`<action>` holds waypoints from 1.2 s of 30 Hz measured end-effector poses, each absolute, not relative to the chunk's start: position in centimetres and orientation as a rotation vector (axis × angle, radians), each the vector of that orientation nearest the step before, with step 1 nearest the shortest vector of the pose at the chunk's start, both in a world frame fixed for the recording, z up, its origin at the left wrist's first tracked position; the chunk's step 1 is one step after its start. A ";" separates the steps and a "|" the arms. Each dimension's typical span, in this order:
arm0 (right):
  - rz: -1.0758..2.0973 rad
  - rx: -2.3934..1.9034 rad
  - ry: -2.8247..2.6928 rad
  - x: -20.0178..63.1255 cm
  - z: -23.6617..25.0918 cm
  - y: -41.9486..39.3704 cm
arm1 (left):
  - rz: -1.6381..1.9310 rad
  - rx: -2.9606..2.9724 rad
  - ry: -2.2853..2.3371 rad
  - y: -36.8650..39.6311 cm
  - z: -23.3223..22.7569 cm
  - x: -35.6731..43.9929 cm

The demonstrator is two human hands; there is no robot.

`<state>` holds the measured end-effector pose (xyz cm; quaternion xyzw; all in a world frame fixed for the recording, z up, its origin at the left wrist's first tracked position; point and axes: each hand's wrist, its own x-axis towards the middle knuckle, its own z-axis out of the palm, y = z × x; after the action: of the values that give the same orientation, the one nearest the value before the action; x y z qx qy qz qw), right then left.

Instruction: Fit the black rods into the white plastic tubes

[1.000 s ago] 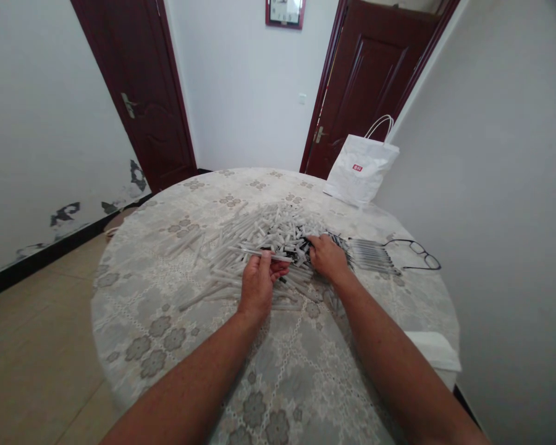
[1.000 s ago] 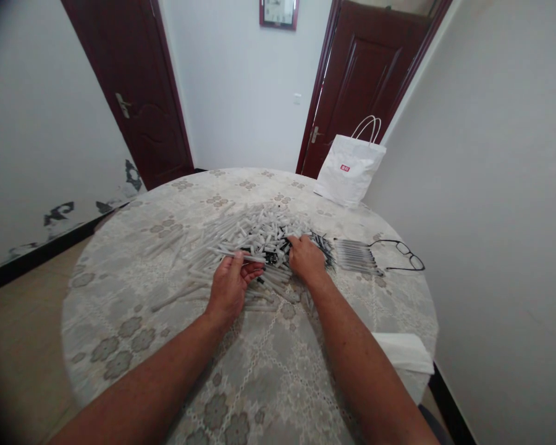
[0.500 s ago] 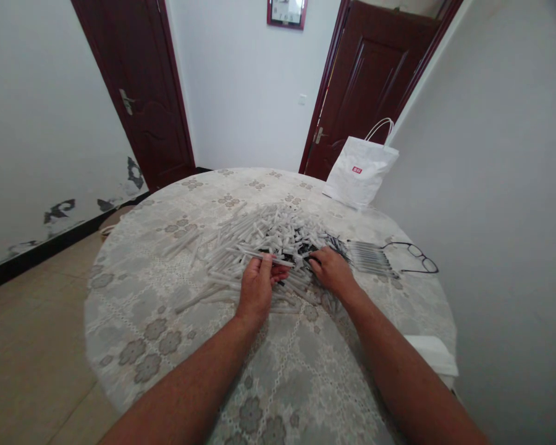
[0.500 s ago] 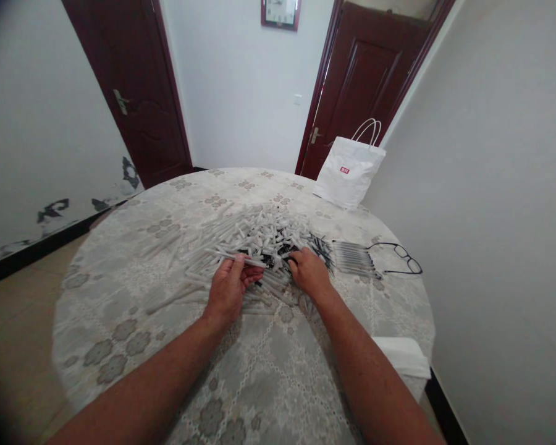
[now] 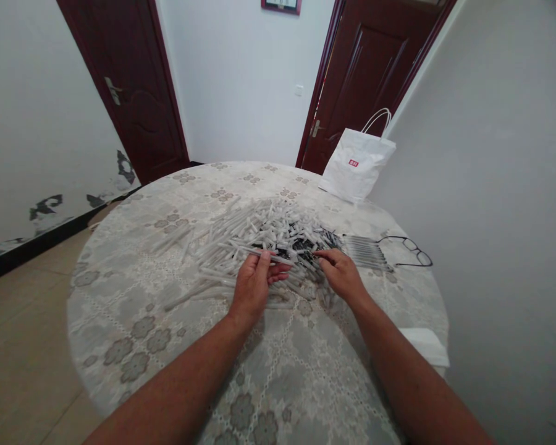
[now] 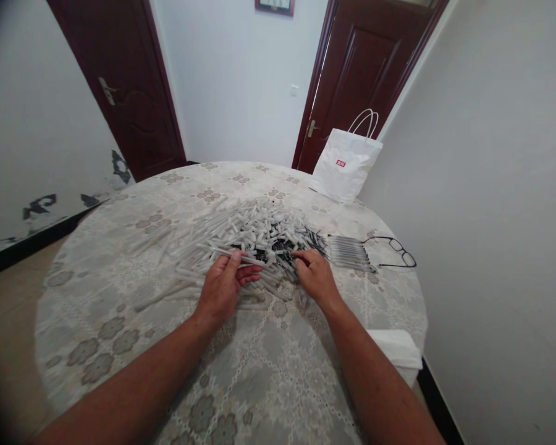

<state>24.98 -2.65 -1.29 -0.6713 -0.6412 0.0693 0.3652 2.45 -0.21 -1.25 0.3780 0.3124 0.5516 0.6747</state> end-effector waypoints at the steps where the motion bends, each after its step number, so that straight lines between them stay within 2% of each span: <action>1: 0.218 -1.722 -1.614 24.9 -1.0 -3.0 | 1.227 0.849 0.689 -0.4 -1.1 2.4; 9: 0.734 -1.602 -1.382 21.8 -0.6 -6.5 | 1.163 0.788 0.600 -1.6 -0.3 2.6; 21: 0.600 -1.497 -1.488 20.7 -1.6 -7.2 | 1.008 0.787 0.543 -1.8 -0.7 3.2; 27: 0.665 -1.438 -1.373 21.0 -1.8 -7.0 | 0.987 0.767 0.555 -2.1 -0.7 3.2; 32: 0.884 -1.336 -1.209 20.8 -1.4 -7.0 | 1.007 0.733 0.577 -2.1 -0.6 3.3; 36: 0.862 -1.321 -1.213 20.6 -1.4 -7.1 | 1.015 0.728 0.575 -2.0 -0.5 3.3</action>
<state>20.62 -7.11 -1.35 -0.5568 -0.5114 0.3635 0.5444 3.32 -2.01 -0.51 0.3358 0.2655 0.4686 0.7728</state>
